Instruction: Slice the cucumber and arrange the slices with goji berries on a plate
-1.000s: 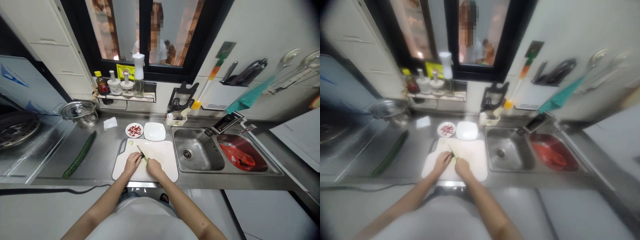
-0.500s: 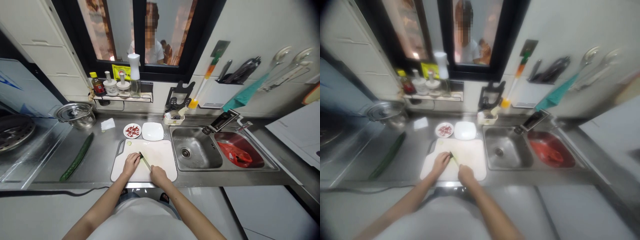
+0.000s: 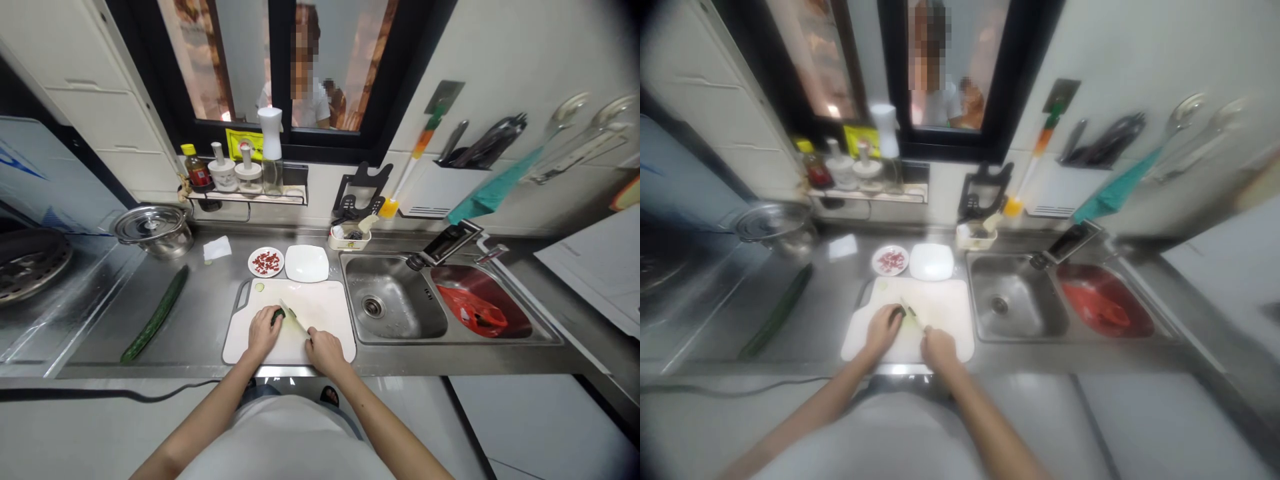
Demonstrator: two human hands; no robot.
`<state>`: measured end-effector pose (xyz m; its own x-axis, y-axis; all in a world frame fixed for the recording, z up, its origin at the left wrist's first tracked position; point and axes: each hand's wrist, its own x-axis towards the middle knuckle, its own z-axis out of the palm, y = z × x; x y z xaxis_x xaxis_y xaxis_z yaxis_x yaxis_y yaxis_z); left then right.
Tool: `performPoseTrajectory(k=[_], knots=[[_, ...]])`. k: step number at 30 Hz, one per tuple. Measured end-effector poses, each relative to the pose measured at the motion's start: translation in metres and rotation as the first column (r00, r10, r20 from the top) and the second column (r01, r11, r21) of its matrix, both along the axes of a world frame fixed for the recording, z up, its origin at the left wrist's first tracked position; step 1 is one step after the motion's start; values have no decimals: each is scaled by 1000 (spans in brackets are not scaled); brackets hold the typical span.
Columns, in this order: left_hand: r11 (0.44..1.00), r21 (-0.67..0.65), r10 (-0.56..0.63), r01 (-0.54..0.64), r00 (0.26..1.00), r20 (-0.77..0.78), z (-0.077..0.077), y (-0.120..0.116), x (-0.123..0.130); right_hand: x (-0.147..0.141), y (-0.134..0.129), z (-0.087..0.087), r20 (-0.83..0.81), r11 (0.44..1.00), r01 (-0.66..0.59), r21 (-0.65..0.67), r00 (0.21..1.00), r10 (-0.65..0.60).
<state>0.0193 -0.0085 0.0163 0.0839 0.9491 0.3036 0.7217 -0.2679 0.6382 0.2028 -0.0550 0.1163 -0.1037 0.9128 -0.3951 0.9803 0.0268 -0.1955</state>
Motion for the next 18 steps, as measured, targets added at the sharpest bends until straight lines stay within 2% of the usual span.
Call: performPoseTrajectory(k=[4,8,12,15,18], knots=[[994,-21,111,-110,991,76,3,1,-2,6,0,-2,7,998,0,57,1000,-1],[986,-2,167,-169,976,138,16,7,-3,12,0,-6,65,994,-21,103,998,14],[997,23,68,-69,996,62,36,14,0,15,1,-6,121,987,-72,143,991,54],[999,-20,-30,29,999,-39,47,19,6,15,1,-2,144,981,-116,156,985,94],[995,-65,-80,74,993,-92,54,22,12,15,1,1,155,976,-146,163,980,121]])
